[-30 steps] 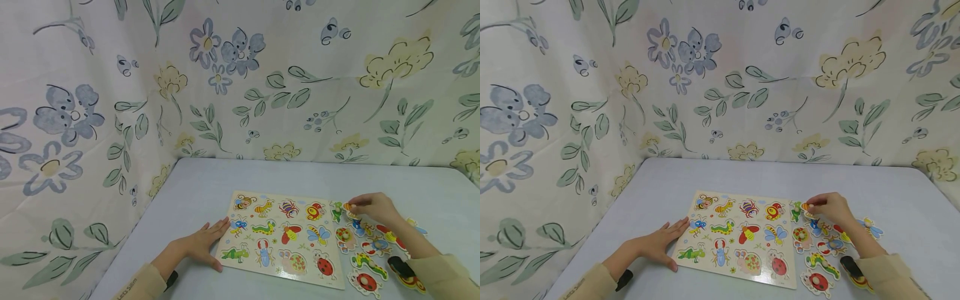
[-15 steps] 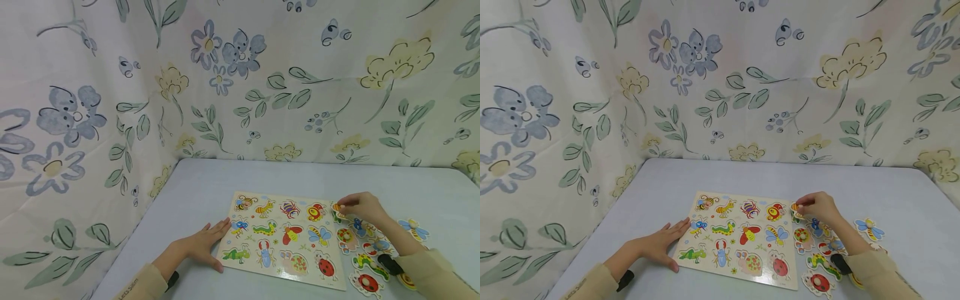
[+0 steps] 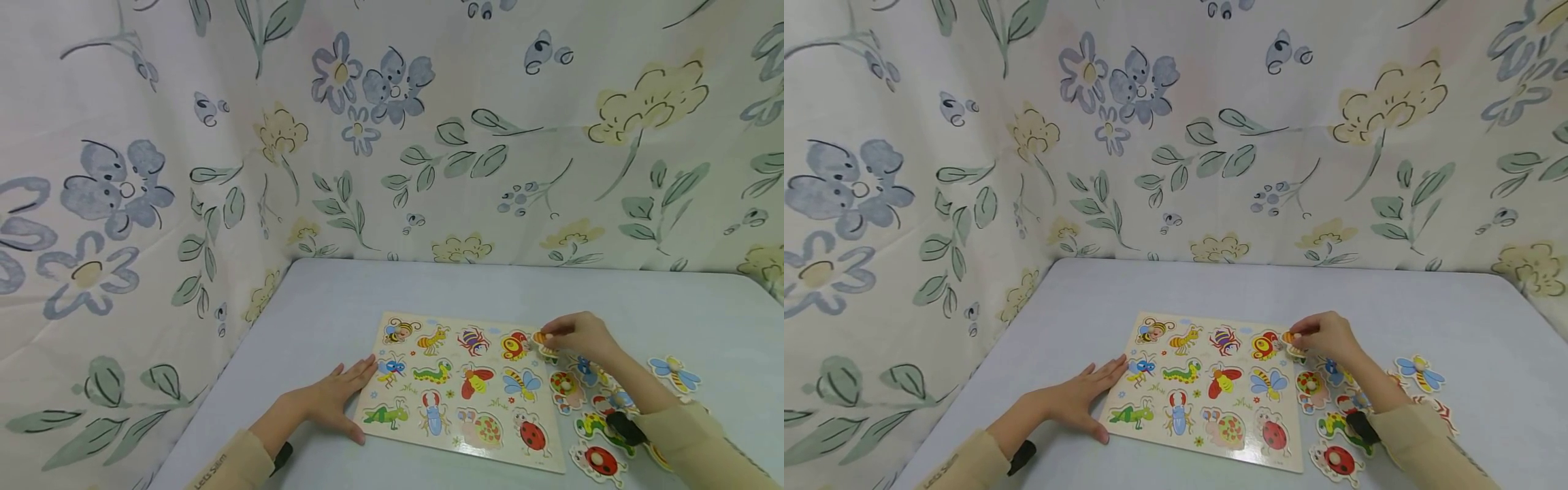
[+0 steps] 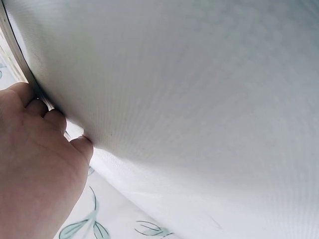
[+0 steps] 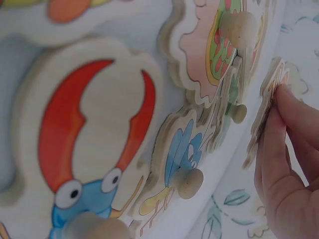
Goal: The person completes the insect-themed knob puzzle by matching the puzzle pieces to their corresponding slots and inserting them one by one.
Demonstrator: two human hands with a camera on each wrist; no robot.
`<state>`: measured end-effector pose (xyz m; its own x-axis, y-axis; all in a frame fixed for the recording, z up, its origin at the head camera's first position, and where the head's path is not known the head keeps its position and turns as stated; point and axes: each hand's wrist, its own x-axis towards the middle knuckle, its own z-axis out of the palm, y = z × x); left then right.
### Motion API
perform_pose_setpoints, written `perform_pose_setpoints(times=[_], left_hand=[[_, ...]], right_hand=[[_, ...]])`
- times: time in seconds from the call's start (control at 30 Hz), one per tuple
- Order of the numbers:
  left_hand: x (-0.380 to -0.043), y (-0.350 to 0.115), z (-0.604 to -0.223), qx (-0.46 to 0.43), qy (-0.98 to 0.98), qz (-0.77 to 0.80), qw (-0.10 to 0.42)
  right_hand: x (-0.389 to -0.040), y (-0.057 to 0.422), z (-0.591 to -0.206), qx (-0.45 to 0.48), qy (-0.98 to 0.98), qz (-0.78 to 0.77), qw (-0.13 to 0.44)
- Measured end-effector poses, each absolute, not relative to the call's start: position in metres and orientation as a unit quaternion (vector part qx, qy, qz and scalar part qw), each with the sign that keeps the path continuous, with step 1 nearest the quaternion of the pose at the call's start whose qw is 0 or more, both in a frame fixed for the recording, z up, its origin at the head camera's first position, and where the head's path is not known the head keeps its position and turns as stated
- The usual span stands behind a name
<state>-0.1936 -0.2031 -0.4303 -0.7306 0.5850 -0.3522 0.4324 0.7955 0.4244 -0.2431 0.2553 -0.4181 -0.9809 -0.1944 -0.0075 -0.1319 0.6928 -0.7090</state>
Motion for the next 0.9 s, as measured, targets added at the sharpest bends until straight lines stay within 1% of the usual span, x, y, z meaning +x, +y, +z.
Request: perform_pose_setpoints(times=[0.47,0.9], left_hand=[[-0.195,-0.204,-0.431,0.28,0.916,0.158,0.241],[-0.194,-0.203,-0.431,0.276,0.917,0.155,0.243]], right_hand=[[-0.246,0.245,-0.418,-0.099,0.914,-0.391,0.047],[-0.252,0.221,-0.418,-0.11,0.909,-0.4,0.05]])
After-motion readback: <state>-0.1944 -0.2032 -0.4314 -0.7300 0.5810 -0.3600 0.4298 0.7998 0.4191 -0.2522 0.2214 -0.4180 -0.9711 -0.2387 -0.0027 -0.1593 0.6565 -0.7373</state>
